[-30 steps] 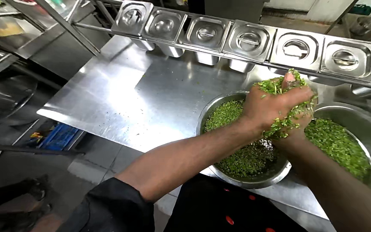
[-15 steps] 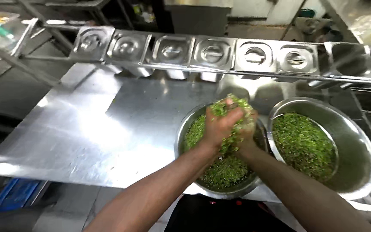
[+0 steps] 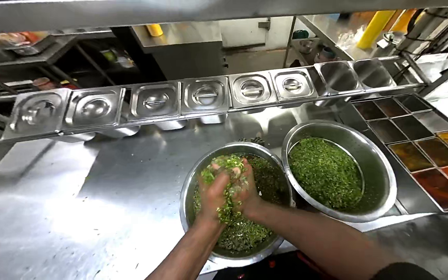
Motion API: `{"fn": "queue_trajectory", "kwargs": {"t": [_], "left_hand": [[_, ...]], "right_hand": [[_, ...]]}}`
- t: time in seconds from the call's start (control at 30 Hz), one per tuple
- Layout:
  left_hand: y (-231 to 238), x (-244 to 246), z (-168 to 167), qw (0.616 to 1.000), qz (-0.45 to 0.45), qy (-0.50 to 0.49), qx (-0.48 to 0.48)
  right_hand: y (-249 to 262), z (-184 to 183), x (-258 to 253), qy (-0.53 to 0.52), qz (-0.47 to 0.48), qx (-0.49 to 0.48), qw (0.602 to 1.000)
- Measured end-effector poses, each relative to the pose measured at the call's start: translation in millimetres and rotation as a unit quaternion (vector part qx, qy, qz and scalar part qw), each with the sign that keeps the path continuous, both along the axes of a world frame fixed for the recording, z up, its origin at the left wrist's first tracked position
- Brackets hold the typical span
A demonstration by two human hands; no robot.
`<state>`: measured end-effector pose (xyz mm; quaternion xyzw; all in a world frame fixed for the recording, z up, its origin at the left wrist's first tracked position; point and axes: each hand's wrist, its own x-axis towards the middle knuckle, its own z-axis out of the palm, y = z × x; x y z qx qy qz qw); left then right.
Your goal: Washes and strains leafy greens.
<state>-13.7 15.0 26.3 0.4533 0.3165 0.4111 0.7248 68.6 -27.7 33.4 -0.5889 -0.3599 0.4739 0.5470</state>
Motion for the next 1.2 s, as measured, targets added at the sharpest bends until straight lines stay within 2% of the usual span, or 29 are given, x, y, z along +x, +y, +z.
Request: {"fn": "queue_trajectory", "kwargs": {"t": [0.07, 0.17, 0.27, 0.43, 0.6, 0.87, 1.2], "left_hand": [[-2.1, -1.4, -2.3, 1.000, 0.002, 0.002, -0.006], [-4.4, -4.8, -8.8, 1.000, 0.003, 0.005, -0.009], [-8.6, -6.1, -12.1, 1.000, 0.016, 0.003, -0.025], [-15.7, -6.0, -14.7, 0.999, 0.017, 0.015, -0.048], [-15.2, -8.2, -18.0, 0.998, -0.004, 0.035, -0.053], [-14.1, -6.7, -22.5, 0.998, 0.002, 0.022, -0.061], [-14.3, -4.1, -22.4, 0.997, 0.020, 0.017, -0.079]], "right_hand": [[-2.1, -3.4, -2.3, 0.022, -0.011, -0.002, 1.000], [0.3, -23.6, -11.0, 0.139, -0.048, 0.064, 0.987], [-2.2, -35.2, -13.8, 0.162, -0.054, 0.093, 0.981], [-6.1, -37.7, -15.3, 0.269, -0.060, 0.073, 0.958], [-12.2, -32.6, -11.6, 0.227, -0.053, 0.064, 0.970], [-5.6, -43.7, -12.4, 0.395, -0.047, 0.062, 0.916], [-1.7, -43.6, -13.3, 0.421, -0.062, 0.067, 0.903]]}}
